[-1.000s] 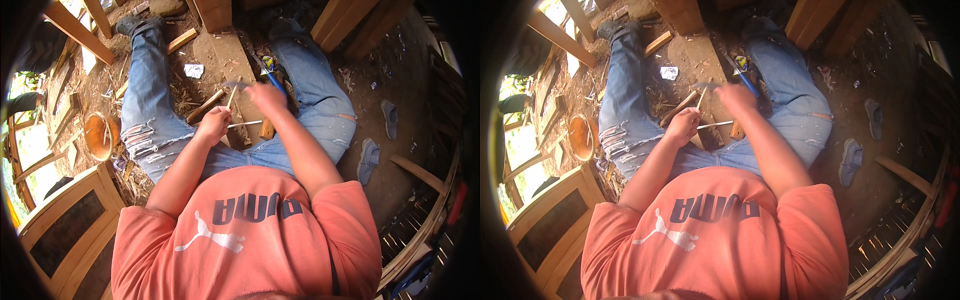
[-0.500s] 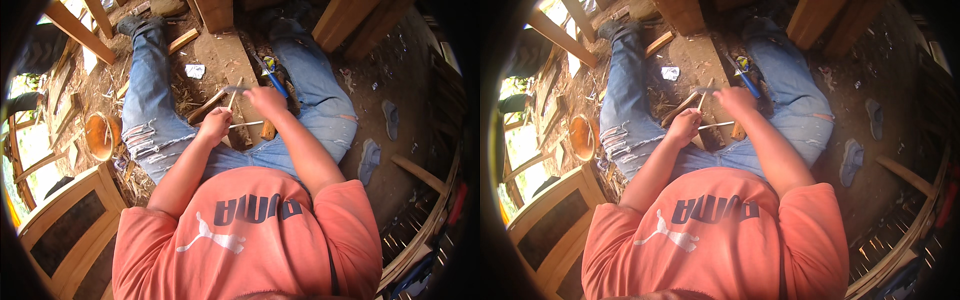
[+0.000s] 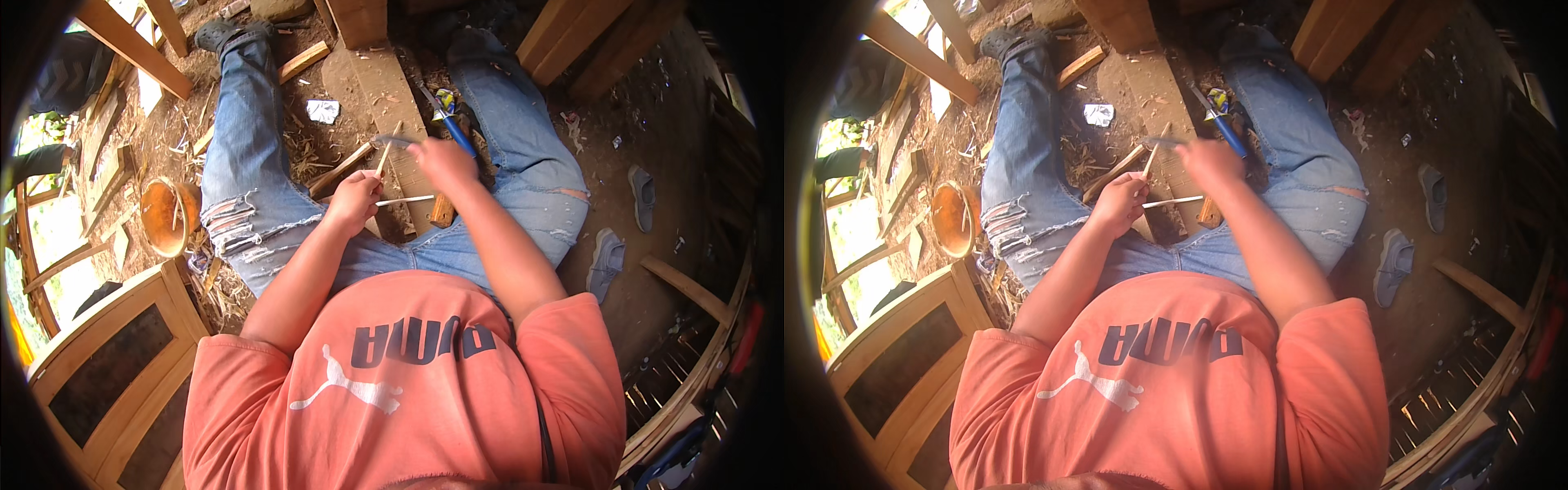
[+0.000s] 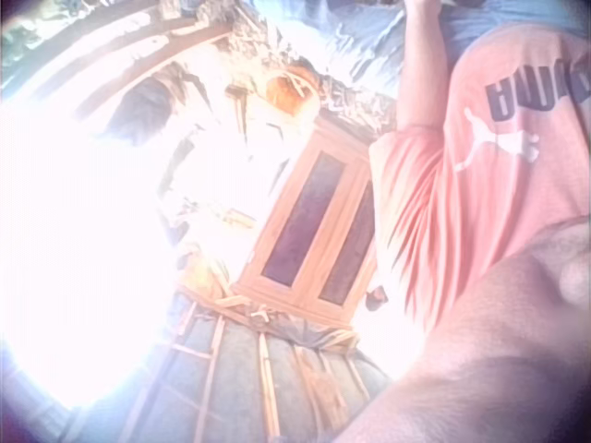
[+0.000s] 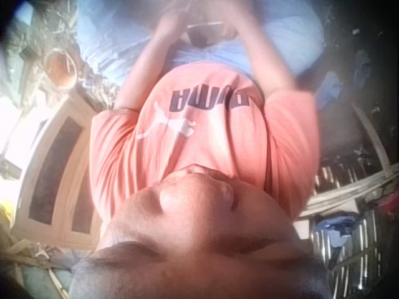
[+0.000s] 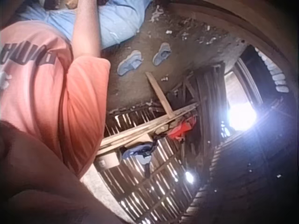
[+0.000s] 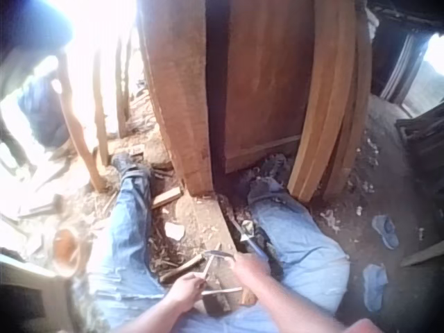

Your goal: The person sits on the ground and uses a knife to shave thin wooden sticks, repeatedly scraping the surface to remove bark and smooth the wood. The person occasionally pauses to inspect the sticks and then resumes shaving.

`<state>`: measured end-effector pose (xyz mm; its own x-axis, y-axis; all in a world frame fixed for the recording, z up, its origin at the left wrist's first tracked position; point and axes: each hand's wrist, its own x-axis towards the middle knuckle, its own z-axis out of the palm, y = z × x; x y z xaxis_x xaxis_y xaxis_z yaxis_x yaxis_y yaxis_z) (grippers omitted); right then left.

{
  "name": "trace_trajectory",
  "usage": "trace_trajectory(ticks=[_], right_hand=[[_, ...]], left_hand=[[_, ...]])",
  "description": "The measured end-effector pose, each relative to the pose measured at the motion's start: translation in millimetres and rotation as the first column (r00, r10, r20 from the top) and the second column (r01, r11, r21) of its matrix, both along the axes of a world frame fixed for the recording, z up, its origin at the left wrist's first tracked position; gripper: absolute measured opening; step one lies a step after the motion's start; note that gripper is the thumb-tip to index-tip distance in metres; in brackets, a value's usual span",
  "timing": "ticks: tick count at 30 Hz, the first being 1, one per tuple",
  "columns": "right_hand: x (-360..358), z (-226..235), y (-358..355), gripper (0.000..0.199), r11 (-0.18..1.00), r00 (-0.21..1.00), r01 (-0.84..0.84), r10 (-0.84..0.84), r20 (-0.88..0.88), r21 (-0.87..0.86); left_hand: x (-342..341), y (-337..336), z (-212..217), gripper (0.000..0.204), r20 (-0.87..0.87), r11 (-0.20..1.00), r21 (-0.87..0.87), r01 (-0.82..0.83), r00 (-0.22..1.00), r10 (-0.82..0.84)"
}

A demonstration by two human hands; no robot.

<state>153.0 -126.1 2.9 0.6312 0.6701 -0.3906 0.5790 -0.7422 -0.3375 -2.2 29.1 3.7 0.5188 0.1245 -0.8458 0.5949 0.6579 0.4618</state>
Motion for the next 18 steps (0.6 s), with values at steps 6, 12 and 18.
trace_trajectory(ticks=[6,12,18], right_hand=[[-18.3,1.1,-1.0,0.05,0.989,0.992,-0.127,0.126,0.018,0.071],[-5.3,5.7,6.2,0.05,1.0,1.0,0.011,-0.011,-0.005,-0.018],[-1.4,9.0,3.7,0.052,0.999,0.999,0.024,-0.026,-0.039,-0.028]], left_hand=[[-2.4,3.2,-10.0,0.004,0.0,1.0,-0.005,0.015,1.0,-0.015],[-1.3,2.8,-4.2,0.004,0.02,1.0,-0.007,-0.013,1.0,0.013],[-2.0,2.2,-2.2,0.004,0.02,0.999,-0.046,-0.028,0.999,0.029]])
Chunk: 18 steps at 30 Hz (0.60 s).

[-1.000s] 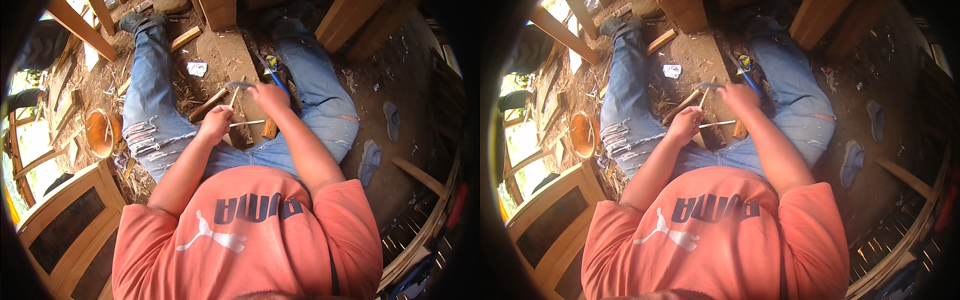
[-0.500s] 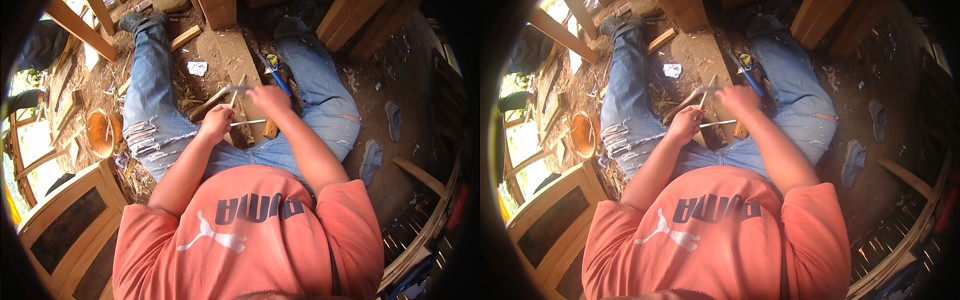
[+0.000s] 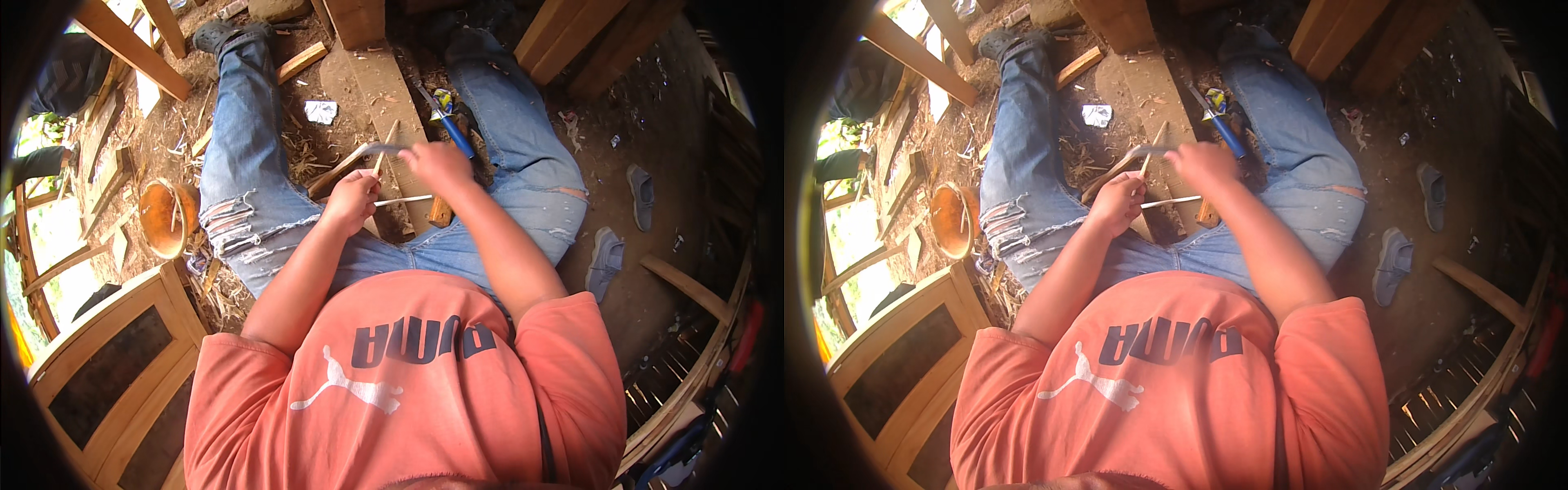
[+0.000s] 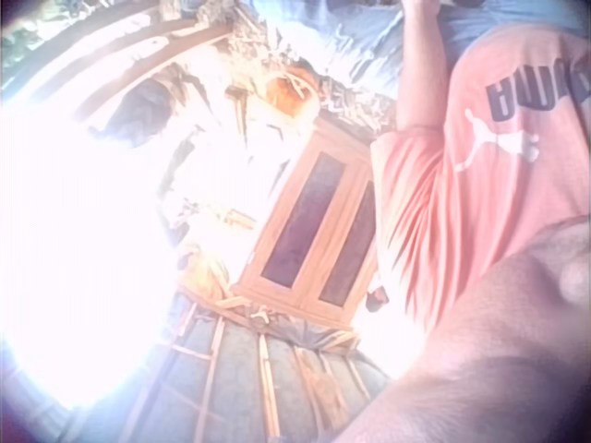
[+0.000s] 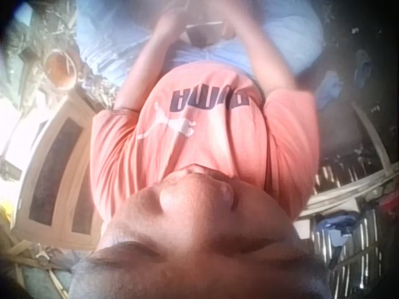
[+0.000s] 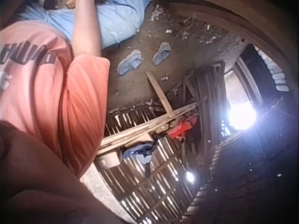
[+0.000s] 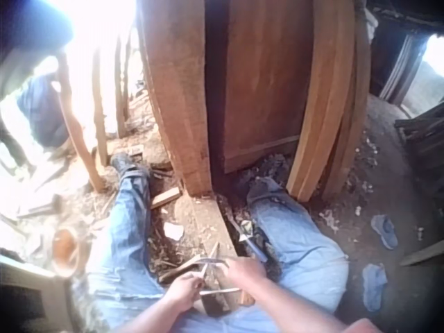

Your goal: The person sits on the ground and uses a knife to shave thin wooden sticks, repeatedly scraping the surface to remove bark and smooth the wood. The person occasionally pauses to inspect the sticks and then resumes shaving.

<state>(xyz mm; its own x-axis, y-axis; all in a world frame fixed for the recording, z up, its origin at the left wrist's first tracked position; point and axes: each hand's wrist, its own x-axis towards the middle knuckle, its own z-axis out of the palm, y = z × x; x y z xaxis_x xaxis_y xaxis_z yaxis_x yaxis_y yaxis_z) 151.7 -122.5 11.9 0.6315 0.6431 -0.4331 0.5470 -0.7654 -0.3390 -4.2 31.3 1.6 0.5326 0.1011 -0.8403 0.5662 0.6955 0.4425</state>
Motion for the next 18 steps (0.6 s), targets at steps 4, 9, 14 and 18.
trace_trajectory(ticks=[4,9,14,18], right_hand=[[-10.8,-2.9,-0.1,0.052,0.998,0.998,-0.054,0.055,-0.02,0.044],[-15.4,-0.8,0.6,0.051,0.997,0.998,-0.055,0.056,-0.014,0.06],[7.8,1.7,7.6,0.053,0.993,0.99,0.11,-0.113,-0.08,-0.03],[-17.5,-9.2,0.3,0.055,0.995,0.996,-0.081,0.083,-0.029,0.054]], left_hand=[[2.5,-0.8,6.3,0.003,0.004,1.0,0.008,-0.006,1.0,0.006],[0.9,2.7,-1.2,0.004,-0.001,1.0,-0.018,0.022,1.0,-0.022],[3.9,0.6,2.8,0.007,-0.008,1.0,-0.014,-0.009,1.0,0.009],[0.1,3.2,1.5,0.01,0.016,0.999,-0.042,0.022,1.0,-0.021]])
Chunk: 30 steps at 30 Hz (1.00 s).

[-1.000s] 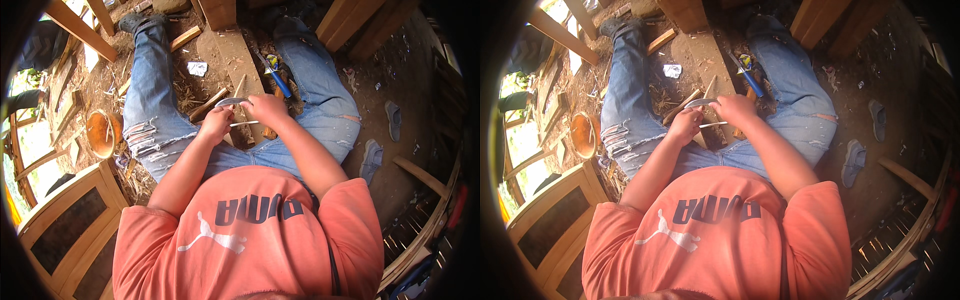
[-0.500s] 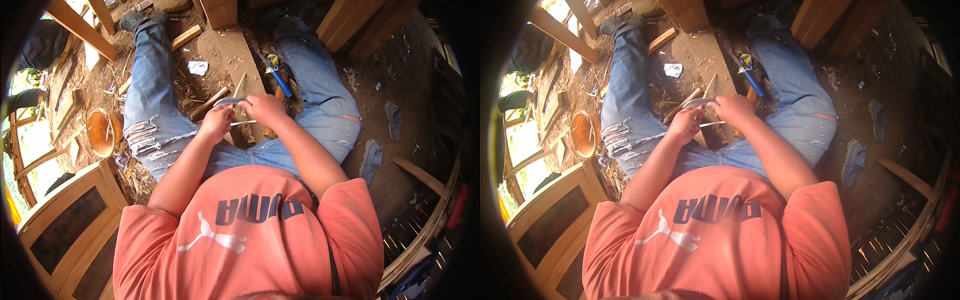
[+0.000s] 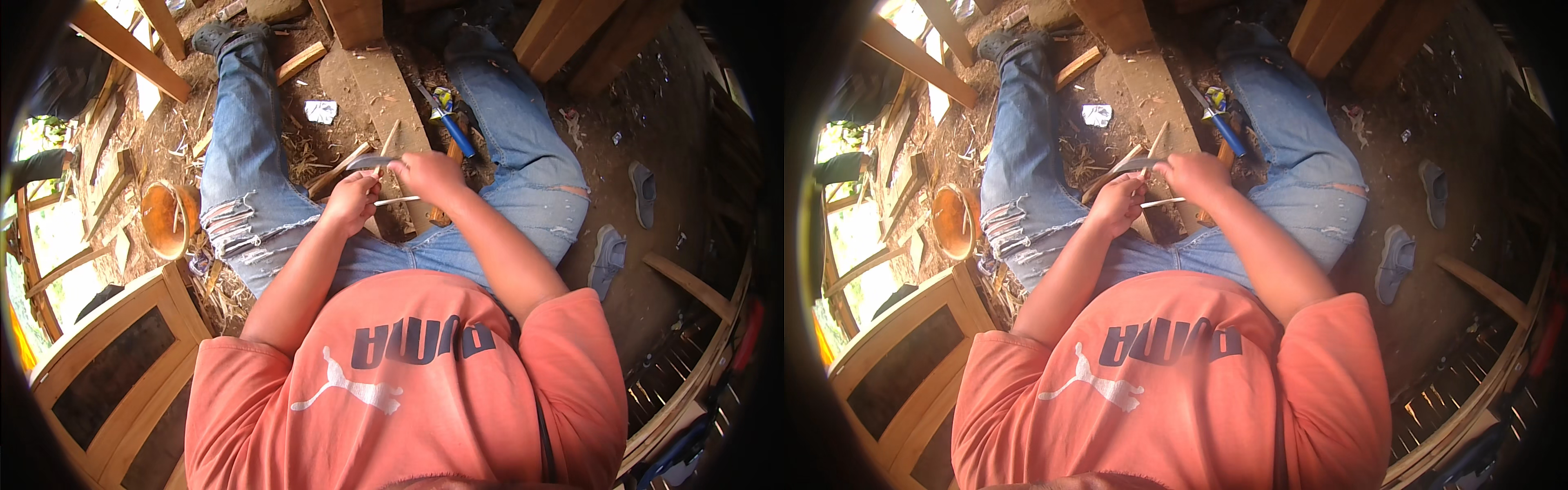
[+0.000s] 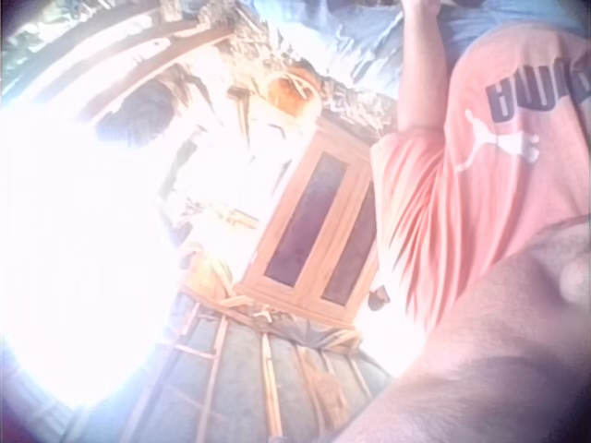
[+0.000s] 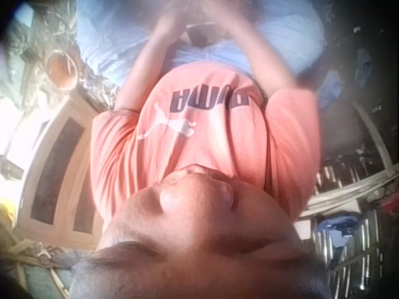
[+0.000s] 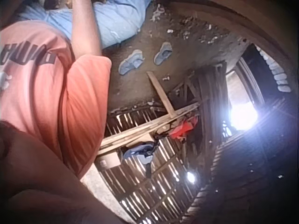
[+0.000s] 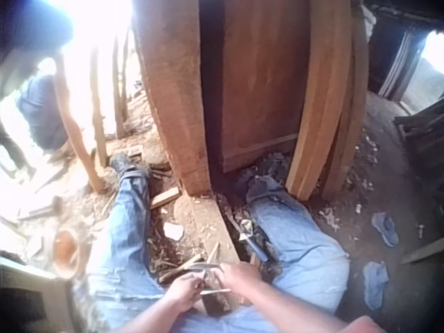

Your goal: The person sits on the ground and uses a knife to shave thin wooden sticks, repeatedly scraping the surface to remove bark and smooth the wood. The person occasionally pauses to inspect the sticks and then resumes shaving.

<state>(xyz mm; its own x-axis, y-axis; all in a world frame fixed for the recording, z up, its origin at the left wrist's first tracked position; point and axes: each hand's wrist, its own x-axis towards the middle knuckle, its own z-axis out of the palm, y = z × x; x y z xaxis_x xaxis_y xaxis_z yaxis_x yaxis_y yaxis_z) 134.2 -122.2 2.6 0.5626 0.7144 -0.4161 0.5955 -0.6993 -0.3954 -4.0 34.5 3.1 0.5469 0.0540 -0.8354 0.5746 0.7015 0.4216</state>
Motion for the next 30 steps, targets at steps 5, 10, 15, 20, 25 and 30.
trace_trajectory(ticks=[5,10,15,20,25,30], right_hand=[[1.2,6.6,5.6,0.057,0.997,0.998,0.066,-0.066,0.002,-0.04],[28.8,-7.0,5.7,0.058,0.98,0.982,0.187,-0.188,0.001,-0.065],[-0.4,1.9,7.1,0.056,0.996,0.998,0.062,-0.064,-0.019,-0.057],[-6.2,-2.3,8.7,0.054,1.0,1.0,0.017,-0.017,-0.027,-0.001],[26.9,1.8,17.3,0.054,0.971,0.974,0.221,-0.224,-0.032,-0.091],[7.1,3.9,8.0,0.056,0.99,0.991,0.119,-0.123,-0.049,-0.069]], left_hand=[[-0.4,0.0,-1.1,0.009,-0.002,0.999,-0.028,-0.031,1.0,0.031],[-4.1,0.2,-1.4,0.009,0.018,0.999,-0.035,-0.026,0.999,0.026],[0.1,-0.7,-0.3,0.009,-0.022,1.0,-0.007,-0.026,0.999,0.026],[-1.9,-0.3,-4.8,0.012,-0.014,0.999,-0.03,-0.031,0.999,0.031],[1.3,-1.3,1.9,0.009,-0.006,1.0,-0.004,-0.026,1.0,0.026],[0.2,-1.0,2.8,0.009,-0.005,1.0,-0.011,-0.02,1.0,0.02]])
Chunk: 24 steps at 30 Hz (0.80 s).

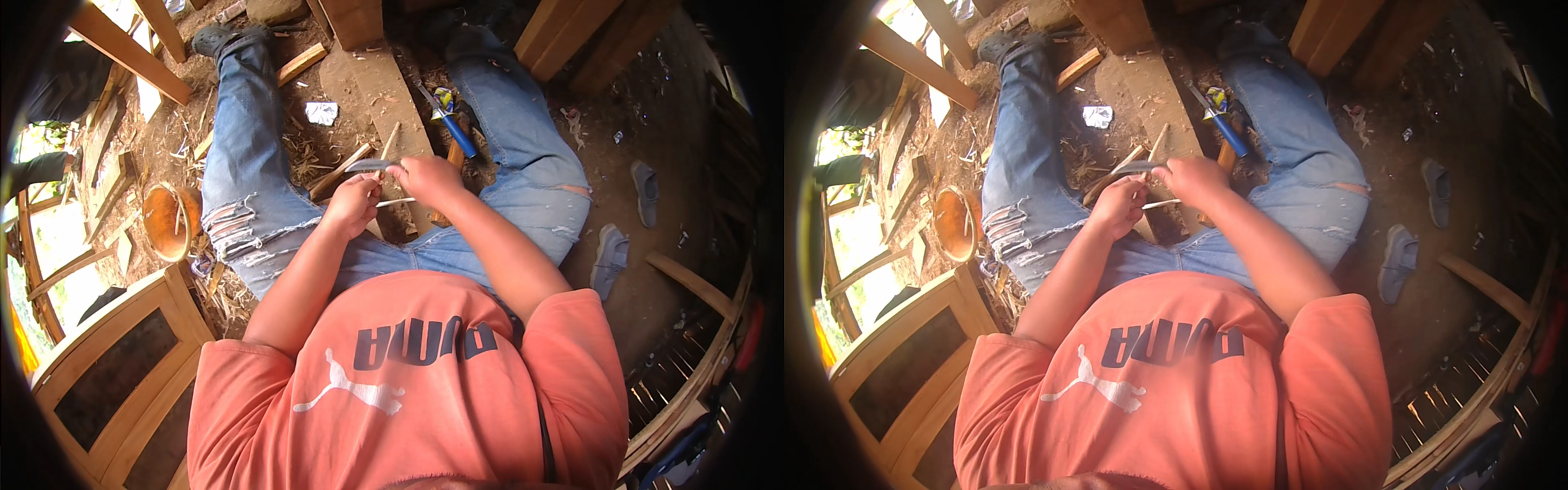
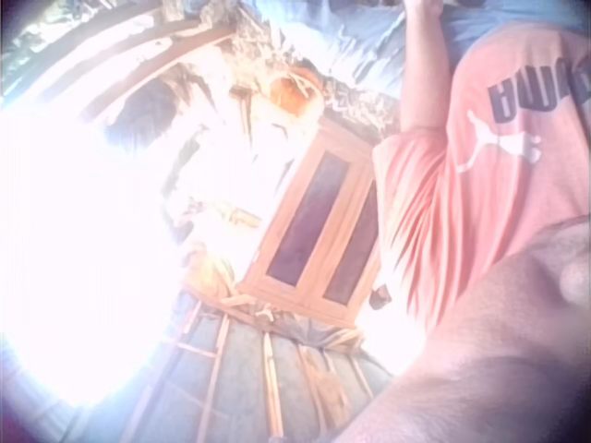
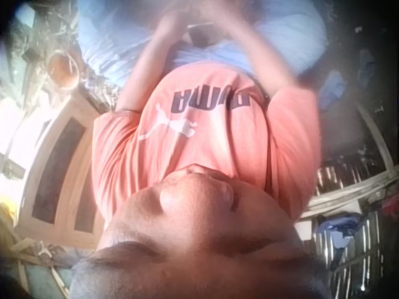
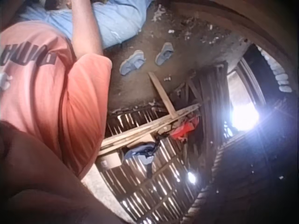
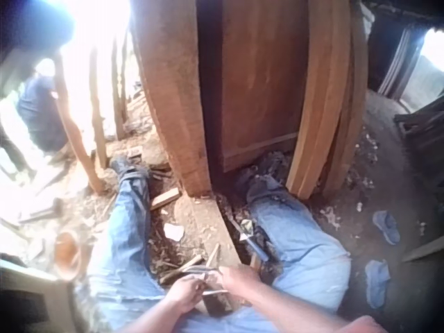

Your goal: The person sits on the ground and uses a knife to shave thin wooden sticks, repeatedly scraping the surface to remove bark and smooth the wood. The person occasionally pauses to inspect the sticks and then resumes shaving.

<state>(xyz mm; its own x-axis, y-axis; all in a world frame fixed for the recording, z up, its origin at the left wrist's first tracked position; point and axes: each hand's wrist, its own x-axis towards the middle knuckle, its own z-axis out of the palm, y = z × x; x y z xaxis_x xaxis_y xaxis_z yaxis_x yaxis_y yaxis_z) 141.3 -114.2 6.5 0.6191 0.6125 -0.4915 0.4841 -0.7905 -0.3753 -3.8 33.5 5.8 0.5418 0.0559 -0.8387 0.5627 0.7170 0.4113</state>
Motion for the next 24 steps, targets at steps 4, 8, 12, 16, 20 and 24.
trace_trajectory(ticks=[4,8,12,16,20,24], right_hand=[[9.2,-7.5,0.9,0.058,0.999,1.0,-0.01,0.009,0.016,0.033],[-13.2,4.1,6.2,0.056,0.995,0.996,-0.092,0.091,0.013,0.045],[7.7,-10.0,4.4,0.055,0.999,0.998,-0.018,0.016,0.06,0.029],[-1.6,-7.4,-0.5,0.054,0.993,0.993,-0.099,0.094,0.078,0.064],[7.0,-4.6,6.9,0.055,1.0,1.0,-0.007,0.007,0.016,-0.003],[7.9,-15.6,0.8,0.056,0.996,0.997,-0.058,0.054,0.057,0.061]], left_hand=[[-4.1,-0.7,-4.3,0.011,0.006,1.0,-0.028,0.013,1.0,-0.012],[-0.3,-1.8,0.6,0.006,-0.043,0.999,0.048,0.008,0.999,-0.006],[1.0,-1.4,-0.8,0.006,-0.003,1.0,0.024,0.016,1.0,-0.016],[-0.8,-2.2,-0.8,0.009,-0.012,0.999,0.026,0.028,1.0,-0.028],[-0.2,-1.2,-4.8,0.007,-0.01,1.0,0.001,-0.003,1.0,0.003],[0.0,-1.9,-1.5,0.006,-0.004,0.999,0.034,0.027,1.0,-0.027]])
